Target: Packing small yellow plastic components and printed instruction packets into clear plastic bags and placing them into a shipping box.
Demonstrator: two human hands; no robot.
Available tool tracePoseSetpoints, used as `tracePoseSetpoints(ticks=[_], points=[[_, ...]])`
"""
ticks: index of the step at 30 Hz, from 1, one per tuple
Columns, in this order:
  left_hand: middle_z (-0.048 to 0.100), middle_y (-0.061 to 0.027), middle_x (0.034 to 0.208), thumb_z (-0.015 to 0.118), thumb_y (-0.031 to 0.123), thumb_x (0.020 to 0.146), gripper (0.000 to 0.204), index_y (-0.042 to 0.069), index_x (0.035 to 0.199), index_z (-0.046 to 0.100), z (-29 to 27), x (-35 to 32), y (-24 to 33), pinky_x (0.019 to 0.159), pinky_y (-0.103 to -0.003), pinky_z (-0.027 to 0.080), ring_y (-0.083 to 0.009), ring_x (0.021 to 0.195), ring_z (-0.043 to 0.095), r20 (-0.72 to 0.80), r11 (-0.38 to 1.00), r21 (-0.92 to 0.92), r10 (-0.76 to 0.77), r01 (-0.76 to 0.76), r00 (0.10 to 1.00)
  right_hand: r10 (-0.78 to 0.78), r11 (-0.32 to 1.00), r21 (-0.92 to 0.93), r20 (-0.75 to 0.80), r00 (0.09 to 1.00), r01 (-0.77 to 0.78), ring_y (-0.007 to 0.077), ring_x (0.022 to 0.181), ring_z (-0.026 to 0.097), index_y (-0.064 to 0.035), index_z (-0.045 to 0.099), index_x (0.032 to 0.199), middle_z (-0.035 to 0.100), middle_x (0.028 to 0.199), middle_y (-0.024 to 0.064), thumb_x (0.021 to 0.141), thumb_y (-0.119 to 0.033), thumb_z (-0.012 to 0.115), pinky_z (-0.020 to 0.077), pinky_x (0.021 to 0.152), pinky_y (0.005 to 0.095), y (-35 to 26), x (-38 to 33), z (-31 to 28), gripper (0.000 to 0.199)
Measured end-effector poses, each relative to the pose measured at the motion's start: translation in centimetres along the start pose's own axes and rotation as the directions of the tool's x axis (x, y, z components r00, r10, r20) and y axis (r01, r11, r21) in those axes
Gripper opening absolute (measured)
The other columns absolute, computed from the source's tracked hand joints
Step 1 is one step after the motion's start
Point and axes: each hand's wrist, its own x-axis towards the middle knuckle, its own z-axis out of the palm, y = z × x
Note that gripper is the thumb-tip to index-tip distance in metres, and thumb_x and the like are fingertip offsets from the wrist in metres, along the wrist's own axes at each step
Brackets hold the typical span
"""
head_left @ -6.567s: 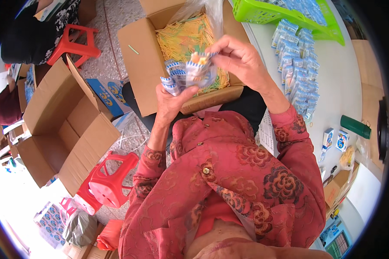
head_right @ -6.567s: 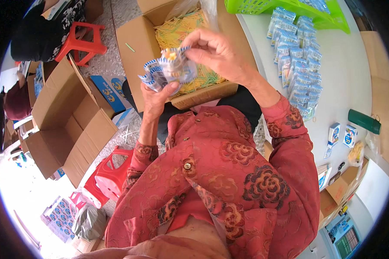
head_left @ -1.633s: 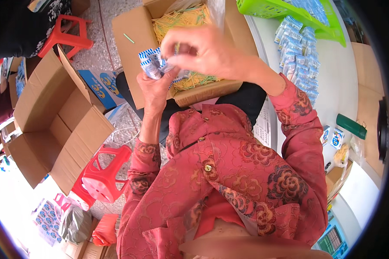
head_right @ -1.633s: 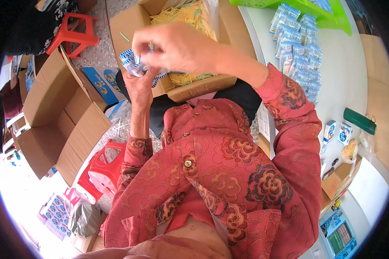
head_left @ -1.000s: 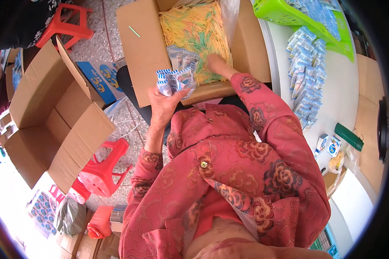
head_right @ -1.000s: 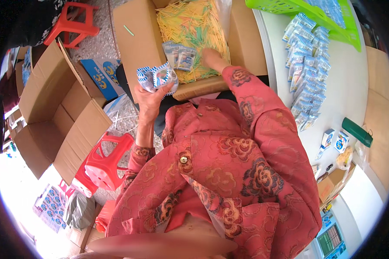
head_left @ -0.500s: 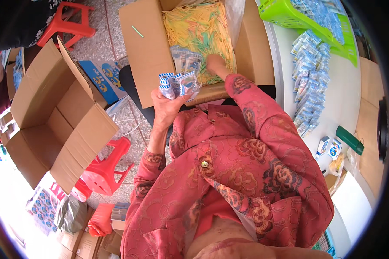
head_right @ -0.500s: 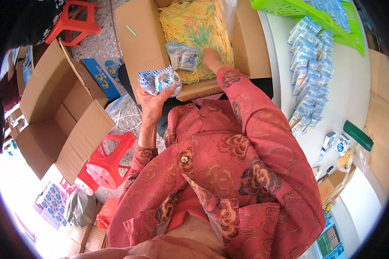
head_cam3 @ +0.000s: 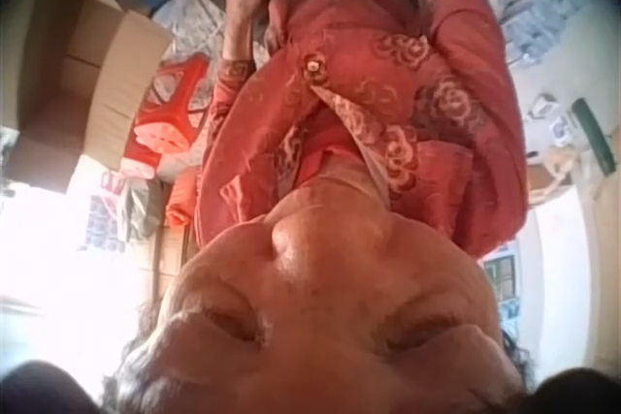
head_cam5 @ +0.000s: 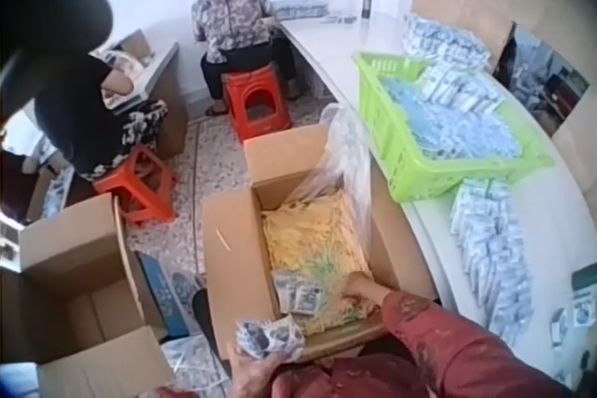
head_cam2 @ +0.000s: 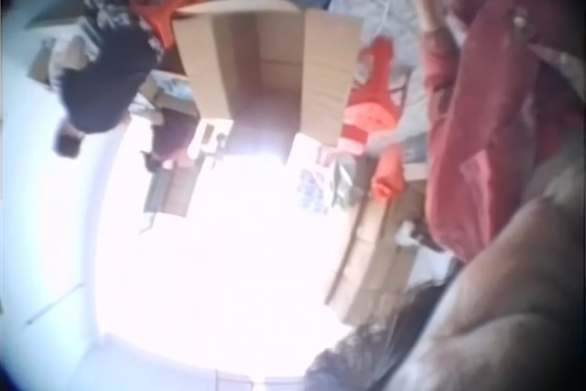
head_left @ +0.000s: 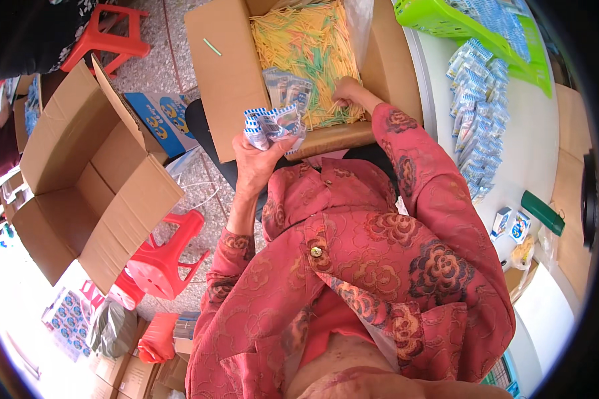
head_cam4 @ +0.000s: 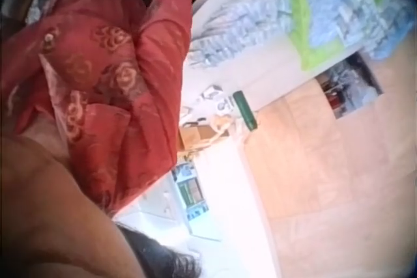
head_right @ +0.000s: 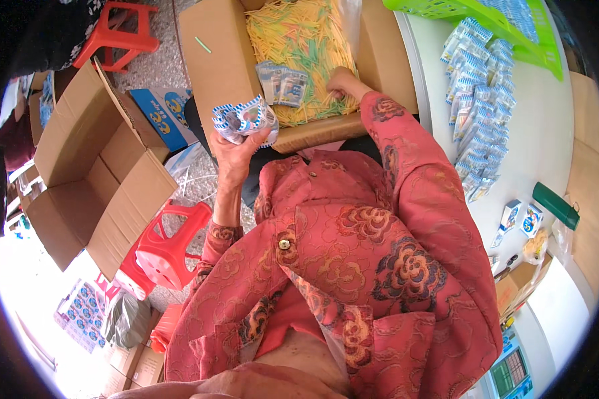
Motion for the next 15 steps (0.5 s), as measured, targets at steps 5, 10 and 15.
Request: tracePoseSetpoints(ticks=[5,10,15], points=[[0.063,-0.0038,0.079,0.067,0.001,0.070,0.021,-0.003,0.090,0.062,0.2,-0.3,0.0,0.064,-0.022,0.047,-0.0082,0.070,0.058,0.002,1.000,-0.001,0.016,-0.016,1.000,-0.047,0.966,0.256,0.294,0.955,-0.031,0.0138,0.044,0.051,0.0017,0.053,0.070,0.053,0.057,0.0078,0.067,0.002,0.064,0.0436,0.040,0.0243,-2.2,-5.1,-1.2,0.011],[0.063,-0.0038,0.079,0.068,0.001,0.069,0.022,-0.003,0.090,0.063,0.5,-0.3,0.2,0.065,-0.022,0.047,-0.0080,0.070,0.057,0.033,0.999,0.033,0.009,-0.011,0.999,-0.122,0.966,0.255,0.333,0.935,0.036,0.0143,0.049,0.054,-0.0002,0.053,0.065,0.055,0.060,0.0087,0.067,-0.001,0.068,0.0457,0.044,0.0242,-1.8,-6.3,-1.0,0.016],[0.063,-0.0033,0.079,0.068,0.001,0.069,0.022,-0.003,0.090,0.063,0.5,-0.6,0.0,0.064,-0.022,0.047,-0.0077,0.070,0.057,0.032,0.999,0.042,-0.006,0.005,0.999,-0.141,0.974,0.214,0.326,0.935,0.072,0.0144,0.049,0.054,0.0005,0.052,0.066,0.055,0.061,0.0086,0.066,-0.002,0.069,0.0458,0.044,0.0244,-1.8,-7.2,-0.6,0.017]])
